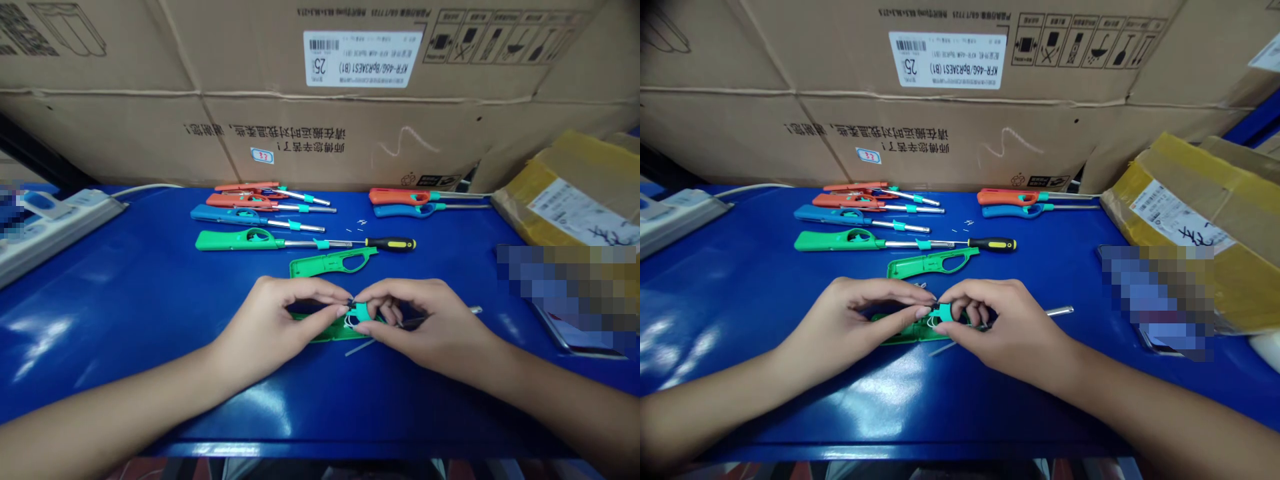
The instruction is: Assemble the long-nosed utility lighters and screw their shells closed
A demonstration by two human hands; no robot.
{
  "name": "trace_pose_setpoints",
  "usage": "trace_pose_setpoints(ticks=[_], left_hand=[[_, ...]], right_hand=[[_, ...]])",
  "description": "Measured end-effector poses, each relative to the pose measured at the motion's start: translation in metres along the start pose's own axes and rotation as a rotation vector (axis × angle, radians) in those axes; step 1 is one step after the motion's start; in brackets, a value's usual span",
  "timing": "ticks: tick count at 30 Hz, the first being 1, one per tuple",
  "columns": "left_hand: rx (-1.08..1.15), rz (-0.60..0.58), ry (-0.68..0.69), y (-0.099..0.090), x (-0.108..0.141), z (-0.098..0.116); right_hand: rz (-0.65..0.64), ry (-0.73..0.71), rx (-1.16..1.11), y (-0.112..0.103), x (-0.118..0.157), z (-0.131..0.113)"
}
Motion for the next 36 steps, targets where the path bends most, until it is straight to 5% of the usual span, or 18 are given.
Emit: trace_pose_setpoints(ticks=[5, 11, 21, 36], left_hand=[[-0.284, -0.130, 0.227, 0.007, 0.007, 0.022], [-0.557, -0.263, 0.316, 0.024, 0.015, 0.019], [-0.546, -0.206, 0.333, 0.023, 0.021, 0.013], [-0.722, -0.224, 0.512, 0.034, 0.031, 0.024]], right_hand=[[-0.053, 0.064, -0.020, 0.005, -0.001, 0.009], [-0.032, 0.021, 0.088, 0.009, -0.001, 0.009], [-0.003, -0.119, 0.197, 0.013, -0.001, -0.002], [-0.102, 0.008, 0.148, 0.014, -0.004, 0.008]])
Point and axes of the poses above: each hand's wrist, its own x-axis away from the middle knuckle, its own y-axis out of the palm, z = x × y, the point moved 10 cm from there along -x, towards the middle knuckle, and after that the axes turned 6 degrees about x, right-handed, at the moved point
